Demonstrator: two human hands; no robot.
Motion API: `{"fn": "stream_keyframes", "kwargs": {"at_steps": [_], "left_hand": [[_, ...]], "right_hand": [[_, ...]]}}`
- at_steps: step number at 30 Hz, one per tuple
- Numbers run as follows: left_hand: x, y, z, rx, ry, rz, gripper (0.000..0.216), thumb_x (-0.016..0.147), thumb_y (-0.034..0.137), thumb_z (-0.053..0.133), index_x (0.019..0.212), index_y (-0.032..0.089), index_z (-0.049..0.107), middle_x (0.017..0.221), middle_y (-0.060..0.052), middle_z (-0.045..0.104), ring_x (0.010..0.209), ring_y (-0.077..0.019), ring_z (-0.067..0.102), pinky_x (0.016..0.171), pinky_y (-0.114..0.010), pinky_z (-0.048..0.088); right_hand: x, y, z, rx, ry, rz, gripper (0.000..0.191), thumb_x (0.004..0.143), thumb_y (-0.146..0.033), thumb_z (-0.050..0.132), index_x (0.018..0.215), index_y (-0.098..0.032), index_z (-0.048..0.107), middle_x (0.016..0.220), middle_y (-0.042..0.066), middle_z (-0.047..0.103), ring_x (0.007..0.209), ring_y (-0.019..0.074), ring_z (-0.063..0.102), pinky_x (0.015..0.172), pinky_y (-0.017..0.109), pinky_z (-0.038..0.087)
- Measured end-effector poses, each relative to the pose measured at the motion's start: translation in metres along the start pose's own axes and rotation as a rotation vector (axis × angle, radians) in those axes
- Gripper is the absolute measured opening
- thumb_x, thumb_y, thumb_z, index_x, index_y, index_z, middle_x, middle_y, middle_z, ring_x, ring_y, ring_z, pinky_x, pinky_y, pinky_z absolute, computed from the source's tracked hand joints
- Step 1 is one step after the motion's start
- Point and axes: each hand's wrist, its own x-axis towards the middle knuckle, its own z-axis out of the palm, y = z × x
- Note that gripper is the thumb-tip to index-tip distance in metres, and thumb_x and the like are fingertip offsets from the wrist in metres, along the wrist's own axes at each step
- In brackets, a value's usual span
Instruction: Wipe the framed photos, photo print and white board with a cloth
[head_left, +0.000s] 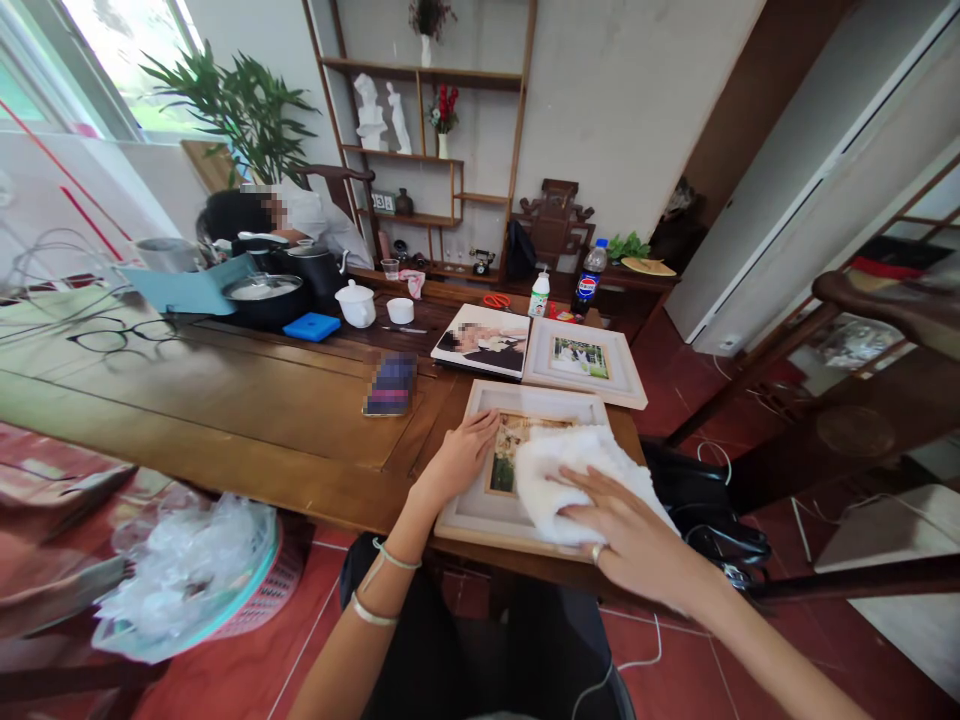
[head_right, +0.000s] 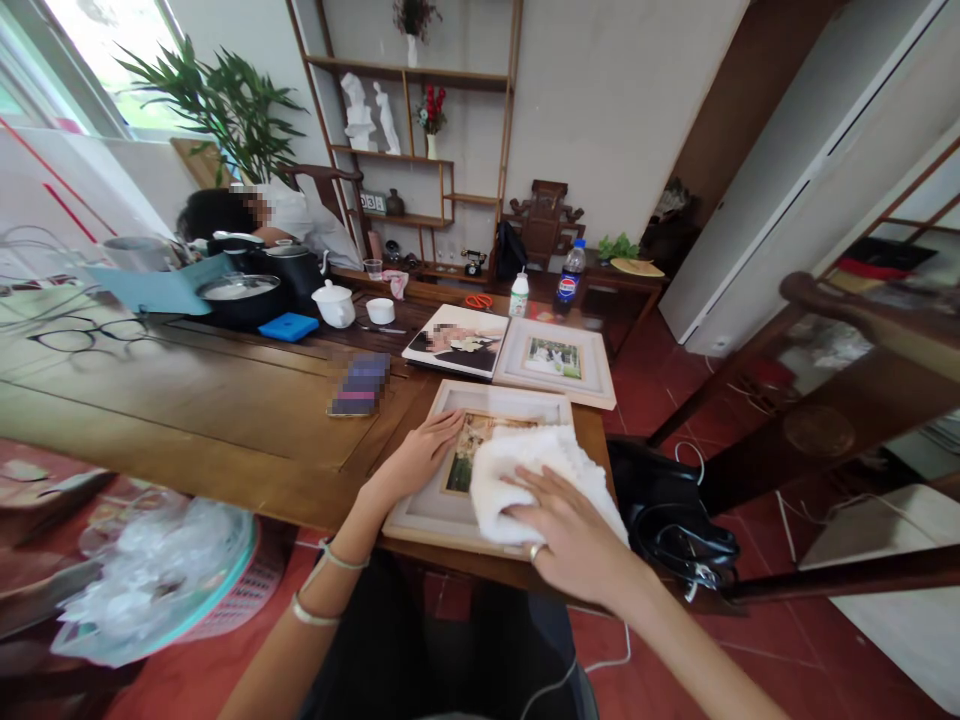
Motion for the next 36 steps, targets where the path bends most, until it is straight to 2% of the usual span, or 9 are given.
{"fn": "stream_keyframes", "kwargs": {"at_steps": [5,9,12,16,19,22,31,33,36], "left_hand": [[0.0,0.001,-0.002,-0.025,0.008,0.013,0.041,0.095,0.021,0.031,0.134,0.019,0.045,0.142,-0.008,0.044,0.134,-0.0191,0.035,0.108,-0.044,0.034],[0.0,-0.002,0.0,-0.033,0.019,0.025,0.042,0.094,0.02,0.032,0.134,0.018,0.045,0.141,-0.008,0.045,0.134,-0.0193,0.035,0.107,-0.044,0.036],[0.001,-0.004,0.003,-0.036,0.034,0.03,0.042,0.093,0.018,0.033,0.133,0.018,0.045,0.14,-0.009,0.046,0.134,-0.0192,0.035,0.106,-0.043,0.038],[0.001,-0.002,0.002,-0.045,0.039,0.015,0.042,0.093,0.018,0.033,0.133,0.018,0.046,0.14,-0.009,0.046,0.133,-0.0194,0.037,0.106,-0.043,0.037],[0.0,0.0,0.001,-0.047,0.04,-0.001,0.042,0.093,0.019,0.034,0.133,0.019,0.046,0.141,-0.008,0.045,0.133,-0.0198,0.037,0.107,-0.044,0.035],[0.0,-0.001,0.001,-0.049,0.031,0.003,0.042,0.094,0.02,0.034,0.134,0.019,0.045,0.142,-0.008,0.045,0.134,-0.0201,0.036,0.108,-0.044,0.035],[0.001,-0.004,0.001,-0.07,0.031,0.013,0.043,0.092,0.019,0.036,0.134,0.019,0.045,0.141,-0.008,0.046,0.133,-0.0205,0.037,0.107,-0.046,0.036],[0.0,-0.004,0.001,-0.073,0.039,0.01,0.043,0.092,0.018,0.036,0.134,0.019,0.045,0.141,-0.008,0.046,0.133,-0.0203,0.038,0.107,-0.045,0.036],[0.001,-0.003,0.002,-0.068,0.063,0.004,0.042,0.092,0.018,0.037,0.133,0.02,0.047,0.14,-0.008,0.047,0.132,-0.02,0.039,0.106,-0.044,0.038]], "right_hand": [[0.042,0.062,0.011,-0.254,0.236,0.1,0.049,0.068,-0.008,0.049,0.115,-0.019,0.061,0.144,0.01,0.039,0.137,0.0257,0.026,0.111,0.051,0.014],[0.061,0.077,0.011,-0.369,0.295,0.194,0.057,0.066,-0.004,0.048,0.122,-0.016,0.057,0.143,0.014,0.039,0.137,0.028,0.025,0.11,0.054,0.014],[0.055,0.057,0.014,-0.357,0.194,0.185,0.059,0.066,-0.003,0.048,0.122,-0.017,0.057,0.141,0.014,0.043,0.135,0.0294,0.029,0.108,0.056,0.017],[0.022,0.001,0.02,-0.281,0.082,0.198,0.057,0.066,-0.006,0.05,0.121,-0.018,0.058,0.14,0.016,0.043,0.132,0.0327,0.033,0.106,0.057,0.022],[-0.003,-0.035,0.02,-0.151,0.037,0.108,0.06,0.065,-0.006,0.05,0.124,-0.02,0.056,0.142,0.014,0.042,0.133,0.0306,0.032,0.107,0.052,0.026],[-0.008,-0.042,0.02,-0.055,0.037,0.031,0.064,0.063,-0.005,0.05,0.125,-0.023,0.054,0.143,0.011,0.041,0.134,0.0262,0.032,0.108,0.047,0.028],[0.056,0.068,0.016,-0.346,0.296,0.171,0.06,0.063,0.0,0.05,0.12,-0.017,0.058,0.146,0.014,0.035,0.138,0.0292,0.019,0.11,0.056,0.01],[0.062,0.077,0.011,-0.367,0.281,0.2,0.06,0.064,-0.001,0.05,0.121,-0.018,0.058,0.146,0.014,0.034,0.138,0.0309,0.019,0.109,0.057,0.011],[0.058,0.064,0.009,-0.334,0.185,0.183,0.061,0.065,-0.001,0.048,0.121,-0.021,0.059,0.143,0.012,0.04,0.136,0.0301,0.027,0.108,0.055,0.017]]}}
